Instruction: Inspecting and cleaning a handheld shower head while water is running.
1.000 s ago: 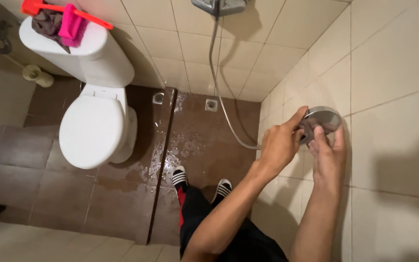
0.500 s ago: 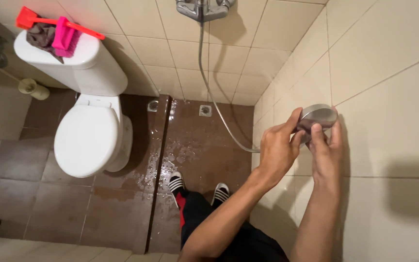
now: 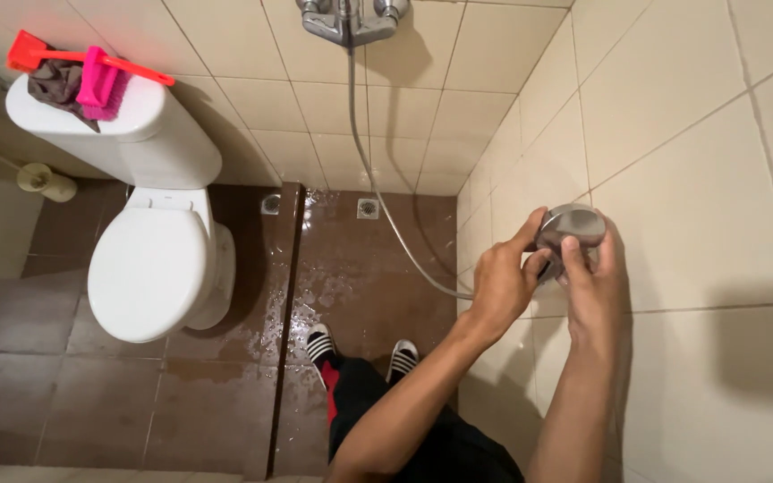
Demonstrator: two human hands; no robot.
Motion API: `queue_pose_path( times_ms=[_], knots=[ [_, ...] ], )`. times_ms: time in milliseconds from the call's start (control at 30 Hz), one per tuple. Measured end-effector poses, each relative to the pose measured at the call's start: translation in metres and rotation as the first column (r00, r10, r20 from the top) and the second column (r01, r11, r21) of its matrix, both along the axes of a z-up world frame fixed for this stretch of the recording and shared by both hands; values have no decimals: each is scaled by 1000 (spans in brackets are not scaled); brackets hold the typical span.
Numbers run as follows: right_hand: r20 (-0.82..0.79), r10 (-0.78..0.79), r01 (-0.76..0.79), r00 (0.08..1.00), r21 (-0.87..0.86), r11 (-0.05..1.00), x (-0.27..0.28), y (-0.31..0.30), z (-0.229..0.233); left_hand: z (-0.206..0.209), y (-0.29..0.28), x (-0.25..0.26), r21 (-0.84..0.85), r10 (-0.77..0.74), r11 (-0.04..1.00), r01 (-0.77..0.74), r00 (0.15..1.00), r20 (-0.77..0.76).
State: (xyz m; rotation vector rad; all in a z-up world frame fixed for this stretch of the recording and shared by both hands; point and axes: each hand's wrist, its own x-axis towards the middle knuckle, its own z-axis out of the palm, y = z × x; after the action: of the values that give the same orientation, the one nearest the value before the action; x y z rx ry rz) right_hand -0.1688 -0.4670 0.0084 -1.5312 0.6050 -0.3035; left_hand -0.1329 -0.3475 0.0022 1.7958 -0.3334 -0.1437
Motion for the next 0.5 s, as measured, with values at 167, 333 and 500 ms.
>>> queue_pose_path(
  times_ms=[167, 333, 500],
  knots=[
    [-61, -6, 5, 998, -26, 1000, -7, -5, -5, -4, 2, -7, -90, -23, 996, 26, 999, 35],
    [-121, 79, -90, 989, -82, 993, -5, -24, -37, -26, 3, -11, -75, -16, 997, 16, 1000, -1],
    [-237, 122, -169, 964, -186, 968, -2, -16, -26, -51, 2, -16, -109, 76, 992, -70, 996, 54]
  ],
)
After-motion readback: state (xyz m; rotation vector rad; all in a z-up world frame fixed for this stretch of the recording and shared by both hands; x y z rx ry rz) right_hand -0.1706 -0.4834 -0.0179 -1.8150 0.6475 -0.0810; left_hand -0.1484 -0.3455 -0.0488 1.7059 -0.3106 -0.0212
